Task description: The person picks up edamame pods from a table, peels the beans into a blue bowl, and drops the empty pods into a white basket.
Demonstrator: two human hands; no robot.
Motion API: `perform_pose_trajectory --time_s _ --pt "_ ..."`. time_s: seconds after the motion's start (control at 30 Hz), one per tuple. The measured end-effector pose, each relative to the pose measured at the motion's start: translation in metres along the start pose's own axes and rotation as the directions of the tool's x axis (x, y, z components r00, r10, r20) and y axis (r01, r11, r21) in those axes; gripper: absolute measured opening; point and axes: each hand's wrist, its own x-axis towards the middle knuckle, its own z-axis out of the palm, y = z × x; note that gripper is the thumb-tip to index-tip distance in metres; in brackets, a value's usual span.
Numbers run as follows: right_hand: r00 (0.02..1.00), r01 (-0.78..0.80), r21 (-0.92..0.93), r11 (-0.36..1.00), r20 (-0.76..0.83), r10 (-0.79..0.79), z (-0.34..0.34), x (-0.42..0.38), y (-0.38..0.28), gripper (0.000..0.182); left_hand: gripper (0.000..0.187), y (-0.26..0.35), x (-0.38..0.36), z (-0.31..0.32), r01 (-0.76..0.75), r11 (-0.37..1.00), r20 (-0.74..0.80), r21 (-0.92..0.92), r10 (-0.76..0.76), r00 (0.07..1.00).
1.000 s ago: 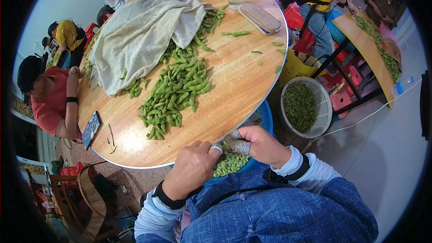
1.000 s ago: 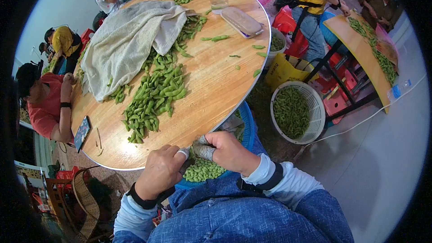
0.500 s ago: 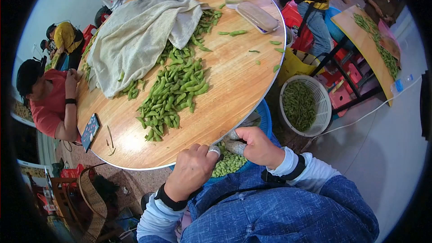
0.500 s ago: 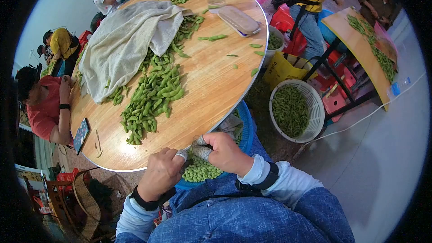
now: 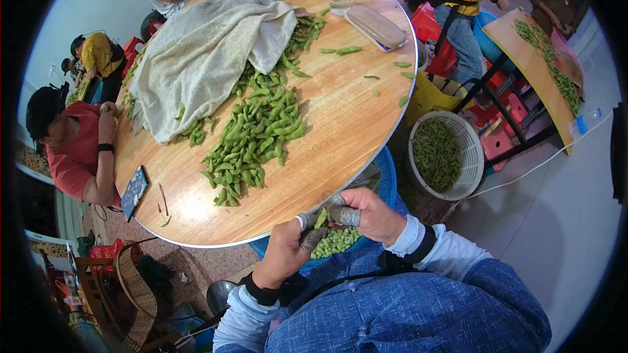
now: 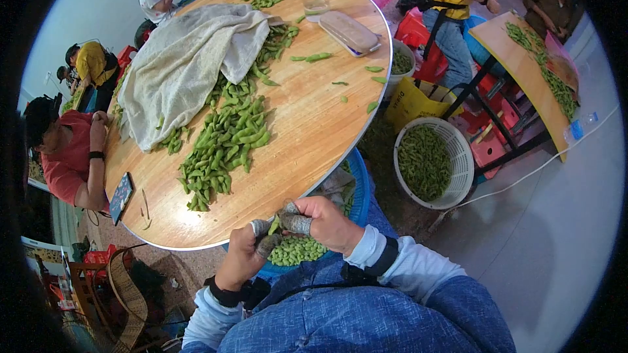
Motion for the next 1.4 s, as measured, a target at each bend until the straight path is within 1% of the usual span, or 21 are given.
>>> perform_pose_trajectory --time_s 0.03,0.13,0.17,0.23,0.33,0.53,0.63,0.67,0.7,0.73,0.77,0.83,0.87,0.9,0.97,1.07,1.1,1.17,1.27,1.33,1.4 --pt "0.999 0.026 0.016 1.0 0.022 -0.026 -0.001 0.001 0.003 0.013 0.016 0.001 0.0 0.001 0.041 0.994 0.013 -0.097 -0.04 0.999" --pt "0.992 0.097 0.008 0.995 0.078 -0.097 -0.006 0.007 0.011 0.014 0.014 -0.012 -0.006 0.013 0.092 0.912 -0.053 -0.4 -0.124 0.991" --pt "0.989 0.113 0.011 0.994 0.09 -0.113 -0.006 0.009 0.012 0.014 0.015 -0.013 -0.008 0.013 0.185 0.84 -0.005 -0.51 -0.217 0.976" --pt "0.983 0.144 0.015 0.989 0.113 -0.145 -0.007 0.012 0.014 0.014 0.019 -0.015 -0.011 0.013 0.351 0.633 0.124 -0.689 -0.375 0.919" --pt "0.978 0.175 0.012 0.985 0.114 -0.175 -0.009 0.016 0.016 0.014 0.023 -0.008 -0.007 0.013 0.357 0.432 0.176 -0.828 -0.404 0.898" --pt "0.968 0.194 -0.033 0.98 0.168 -0.186 -0.018 0.021 0.016 0.014 0.023 -0.009 -0.004 0.015 0.378 0.226 0.254 -0.898 -0.436 0.863" --pt "0.981 0.121 -0.029 0.992 0.157 -0.115 -0.017 0.019 0.009 0.014 0.018 -0.006 -0.004 0.02 0.33 0.442 0.122 -0.834 -0.436 0.892" --pt "0.989 0.072 -0.045 0.996 0.134 -0.066 -0.015 0.017 0.004 0.014 0.016 -0.006 -0.003 0.018 0.279 0.728 -0.002 -0.626 -0.359 0.933" --pt "0.994 0.022 -0.061 0.998 0.111 -0.015 -0.009 0.014 -0.004 0.014 0.015 -0.005 -0.002 0.016 0.198 0.92 -0.09 -0.337 -0.241 0.966" --pt "0.996 -0.028 -0.076 0.997 0.085 0.035 -0.006 0.011 -0.01 0.014 0.016 -0.004 -0.001 0.014 0.098 0.995 -0.133 -0.005 -0.097 0.986" --pt "0.996 -0.043 -0.058 0.997 0.078 0.047 -0.005 0.009 -0.012 0.014 0.017 -0.003 0.0 0.013 0.077 0.972 -0.108 0.221 -0.054 0.993" --pt "0.995 -0.071 -0.021 0.997 0.068 0.072 -0.003 0.007 -0.013 0.014 0.009 -0.007 0.002 0.014 0.002 0.975 -0.122 0.221 0.026 0.992" --pt "0.995 -0.067 -0.045 0.997 0.073 0.07 -0.003 0.006 -0.014 0.014 0.011 -0.008 0.002 0.015 -0.035 0.974 -0.128 0.222 0.065 0.99" --pt "0.995 -0.062 -0.07 0.996 0.078 0.068 -0.004 0.006 -0.015 0.014 0.011 -0.008 0.002 0.018 -0.021 0.996 -0.147 0.082 0.033 0.989" --pt "0.996 -0.029 -0.098 0.995 0.084 0.037 -0.003 0.006 -0.014 0.014 0.011 -0.006 0.002 0.022 0.0 0.98 -0.172 -0.2 -0.035 0.985" --pt "0.995 0.056 -0.141 0.988 0.087 -0.044 -0.003 0.008 -0.009 0.014 0.015 -0.001 -0.001 0.02 0.155 0.809 -0.068 -0.567 -0.234 0.97" --pt "0.994 0.084 -0.176 0.981 0.089 -0.069 -0.004 0.009 -0.007 0.014 0.016 -0.004 -0.003 0.02 0.197 0.743 -0.031 -0.64 -0.281 0.959" --pt "0.989 0.132 -0.21 0.969 0.099 -0.114 -0.003 0.011 -0.005 0.014 0.018 -0.013 -0.008 0.021 0.274 0.584 0.056 -0.765 -0.363 0.93" --pt "0.975 0.213 -0.249 0.945 0.121 -0.188 -0.002 0.011 -0.008 0.015 0.019 -0.01 -0.006 0.019 0.302 0.405 0.136 -0.863 -0.389 0.911" --pt "0.957 0.287 -0.325 0.901 0.145 -0.252 -0.002 0.011 -0.011 0.017 0.018 -0.005 -0.003 0.016 0.35 0.327 0.191 -0.878 -0.431 0.882" --pt "0.925 0.38 -0.502 0.777 0.196 -0.326 -0.004 0.012 -0.015 0.017 0.018 -0.004 -0.003 0.015 0.371 0.286 0.225 -0.883 -0.435 0.872"
